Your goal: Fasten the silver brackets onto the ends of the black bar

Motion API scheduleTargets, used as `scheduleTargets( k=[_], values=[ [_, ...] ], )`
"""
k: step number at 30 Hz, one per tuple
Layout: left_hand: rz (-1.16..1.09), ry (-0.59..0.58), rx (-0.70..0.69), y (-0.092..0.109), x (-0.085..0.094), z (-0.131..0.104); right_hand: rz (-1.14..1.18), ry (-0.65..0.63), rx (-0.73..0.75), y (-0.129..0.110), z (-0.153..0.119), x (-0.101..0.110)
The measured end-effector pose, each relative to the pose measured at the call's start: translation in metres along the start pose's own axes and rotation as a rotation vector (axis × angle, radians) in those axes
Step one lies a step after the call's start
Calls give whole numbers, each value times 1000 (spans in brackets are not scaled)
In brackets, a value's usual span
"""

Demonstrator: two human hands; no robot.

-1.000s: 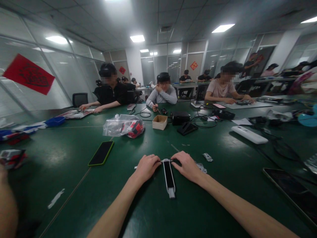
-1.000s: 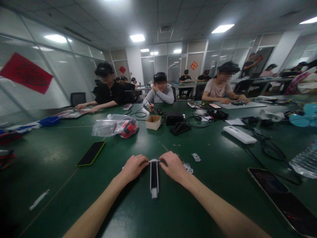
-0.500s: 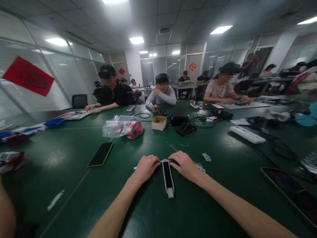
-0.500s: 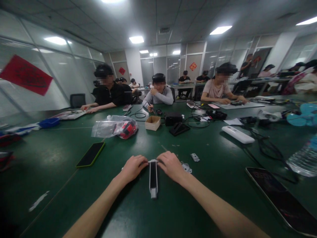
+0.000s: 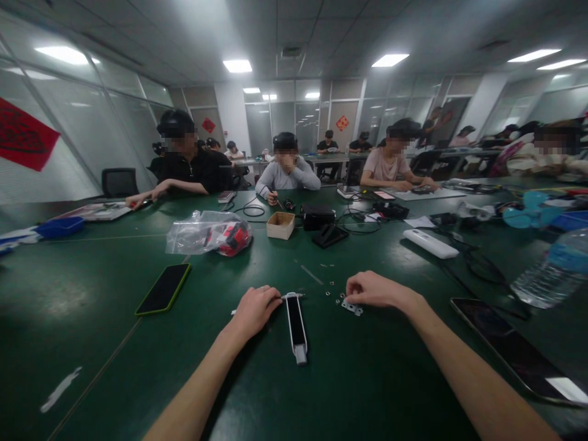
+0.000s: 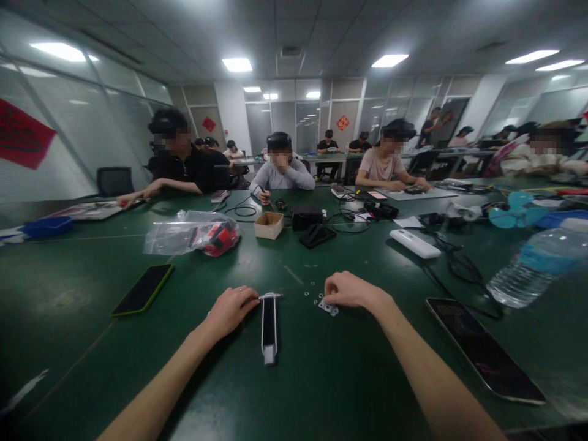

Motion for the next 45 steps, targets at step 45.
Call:
scheduleTargets(
  k=[45],
  values=[
    [13,6,18,-1,-3,1,-167,-20,-183,-25,1,-9]
  ],
)
Point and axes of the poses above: each hand's wrist, its own z-axis towards the middle knuckle, its own x-axis out of the back of the hand, y = z × x, the point moved 3 cm from there along z, towards the middle knuckle, and after that the axes turned 11 degrees about -y, right-handed, at the moved point
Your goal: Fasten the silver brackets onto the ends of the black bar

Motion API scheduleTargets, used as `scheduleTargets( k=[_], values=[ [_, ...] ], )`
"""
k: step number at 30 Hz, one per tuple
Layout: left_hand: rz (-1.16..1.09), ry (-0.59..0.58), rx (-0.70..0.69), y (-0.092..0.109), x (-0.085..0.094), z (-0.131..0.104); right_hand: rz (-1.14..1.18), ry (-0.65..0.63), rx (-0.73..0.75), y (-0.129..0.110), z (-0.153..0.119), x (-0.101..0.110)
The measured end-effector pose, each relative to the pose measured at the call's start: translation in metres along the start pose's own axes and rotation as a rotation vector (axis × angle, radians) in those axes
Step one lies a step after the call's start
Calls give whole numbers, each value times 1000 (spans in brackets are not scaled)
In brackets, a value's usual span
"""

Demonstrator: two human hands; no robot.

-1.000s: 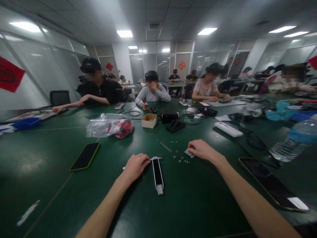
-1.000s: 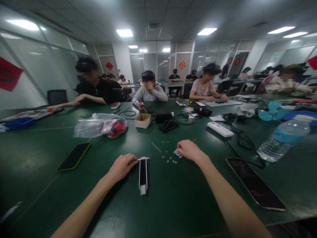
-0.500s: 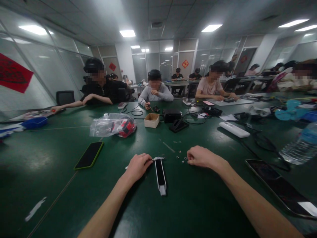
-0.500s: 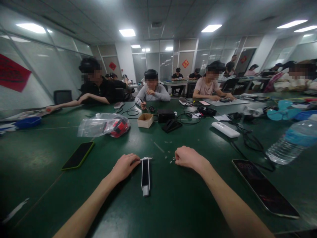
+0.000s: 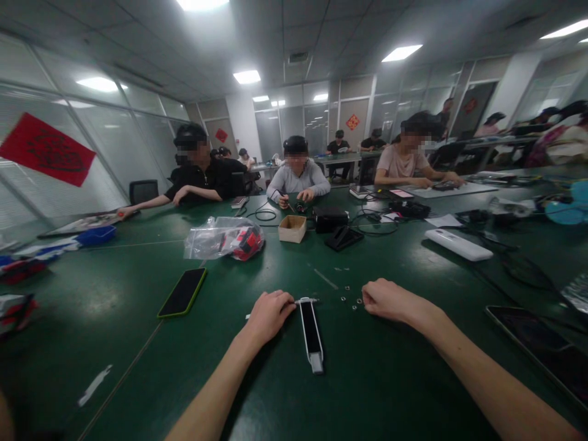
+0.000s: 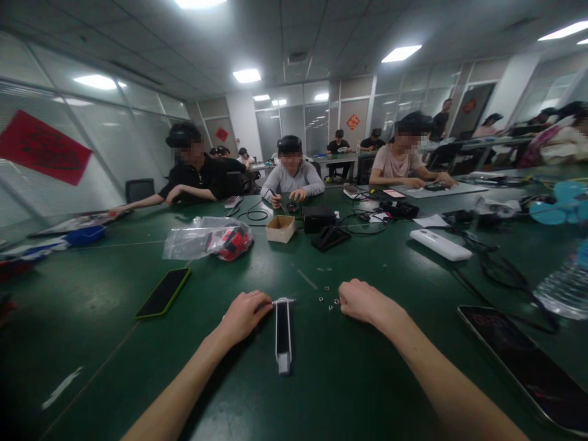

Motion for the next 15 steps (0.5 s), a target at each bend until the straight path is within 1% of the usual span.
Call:
scheduleTargets(
  k=[3,8,15],
  values=[
    [5,0,1,0,0,0,24,-8,-5,-2,-3,0],
    [7,-9,10,0,0,0,33,19,-13,-5,-4,-2],
    [6,-6,11,1,1,-1,-112,88,-69,-13,-5,-7]
  ],
)
Point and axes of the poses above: each hand's wrist, its own z-axis towards the middle knuckle, its own x-axis out of the back of the hand, y = z × x, the point moved 3 cm from there along z, towards the middle knuckle, and after that the axes turned 11 degrees about -y, right-handed, at the moved point
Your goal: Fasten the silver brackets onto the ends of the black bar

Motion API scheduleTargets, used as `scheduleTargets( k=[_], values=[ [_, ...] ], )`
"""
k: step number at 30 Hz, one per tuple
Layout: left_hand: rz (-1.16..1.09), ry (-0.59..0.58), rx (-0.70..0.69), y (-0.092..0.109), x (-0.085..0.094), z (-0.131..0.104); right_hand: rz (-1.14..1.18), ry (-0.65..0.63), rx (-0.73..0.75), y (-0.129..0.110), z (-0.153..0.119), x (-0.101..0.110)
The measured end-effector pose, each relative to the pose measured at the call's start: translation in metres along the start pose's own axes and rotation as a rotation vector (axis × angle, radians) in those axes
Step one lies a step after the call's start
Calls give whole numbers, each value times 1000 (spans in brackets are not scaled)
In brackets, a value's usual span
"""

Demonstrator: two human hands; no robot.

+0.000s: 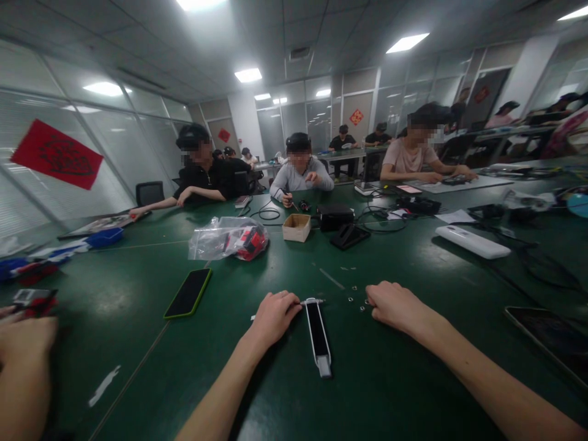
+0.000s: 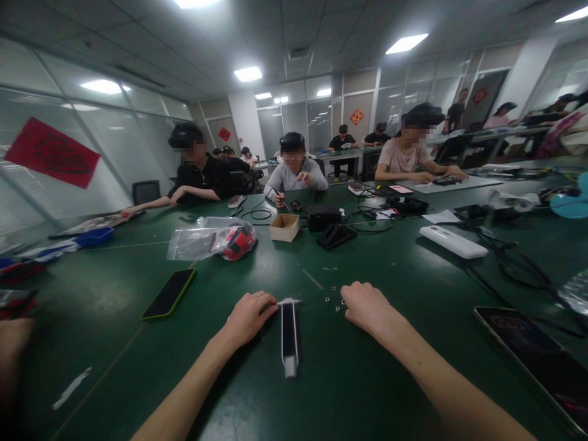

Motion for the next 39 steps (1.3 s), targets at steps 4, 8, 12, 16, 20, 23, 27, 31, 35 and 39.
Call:
scheduleTargets(
  k=[4,8,12,16,20,23,27,31,35,39],
  values=[
    [-2,-10,-1,1,1,0,-32,22,7,-1,1,-2],
    [-1,9,-11,1,0,0,13,9,32,4,3,-1],
    [16,-1,-3,1,0,0,79,0,101,11,6,1],
    [17,-6,-1,2,1,-1,111,-37,70,19,5,3],
    [3,-6,6,1,0,-1,110,-97,9,20,0,6],
    [-1,6,-5,0,0,-1,71,-89,-18,18,-2,8],
    [-3,10,-2,0,-1,-1,12,-39,-17,13,-2,7],
    [-10,4,-9,0,0,-1,-105,33,-8,1,-6,4],
    [-19,0,1,1,1,-1,-115,97,-9,-8,-7,1],
    [-23,7,-5,1,2,-1,-105,113,-19,-9,-5,0]
  ],
)
Point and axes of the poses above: each hand's wrist, its own z-axis towards the middle knuckle, its own x-axis out of the back of the hand, y = z × x, the point moved 3 cm from there along z, towards the middle knuckle, and after that the axes turned 11 degrees about -y, right-handed, at the moved point
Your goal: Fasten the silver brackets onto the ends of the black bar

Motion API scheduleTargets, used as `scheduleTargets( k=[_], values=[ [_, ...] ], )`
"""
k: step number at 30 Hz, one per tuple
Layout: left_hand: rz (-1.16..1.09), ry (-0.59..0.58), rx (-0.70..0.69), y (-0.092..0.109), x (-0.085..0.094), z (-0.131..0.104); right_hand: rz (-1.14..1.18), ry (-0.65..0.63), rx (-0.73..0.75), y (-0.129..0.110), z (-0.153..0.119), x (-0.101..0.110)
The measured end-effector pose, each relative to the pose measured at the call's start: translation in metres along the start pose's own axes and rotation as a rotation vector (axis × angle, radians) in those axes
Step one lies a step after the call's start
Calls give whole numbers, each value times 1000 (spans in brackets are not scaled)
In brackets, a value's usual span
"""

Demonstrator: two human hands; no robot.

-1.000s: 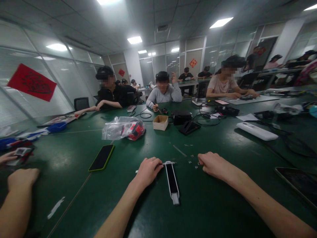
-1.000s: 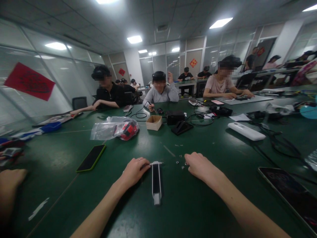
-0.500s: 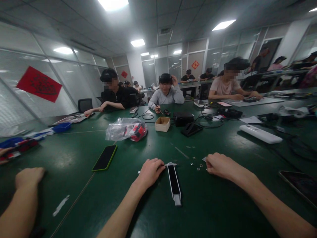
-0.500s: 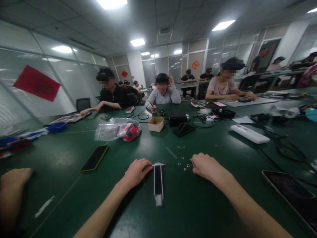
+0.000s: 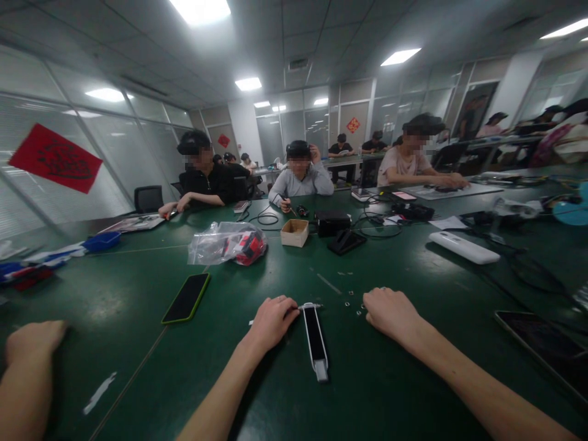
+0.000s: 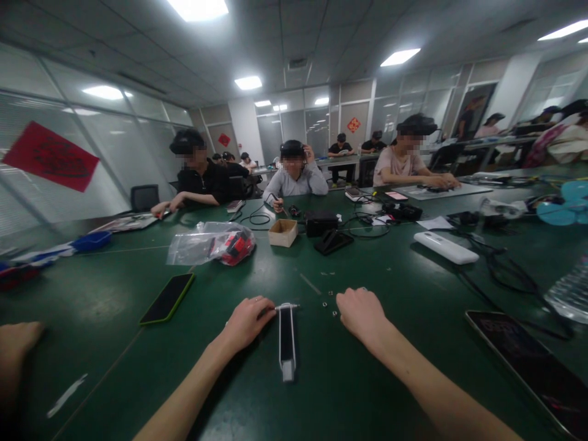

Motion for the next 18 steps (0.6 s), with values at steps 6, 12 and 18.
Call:
scheduleTargets(
  k=[6,12,18],
  values=[
    [3,0,0,-2,-2,1,-31,-51,-48,-2,-4,6],
    [7,0,2,-1,-1,0,101,7,44,-15,-2,8],
    [5,-2,9,2,0,-1,312,211,318,-43,16,-6]
  ],
)
Point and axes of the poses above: each hand's wrist, its own z-axis towards the middle knuckle, its own x-axis out of the back of the hand, y = z × x, the point moved 3 cm from there along z, towards the middle knuckle, and after that the axes turned 11 degrees about -y, right-handed, at the moved point
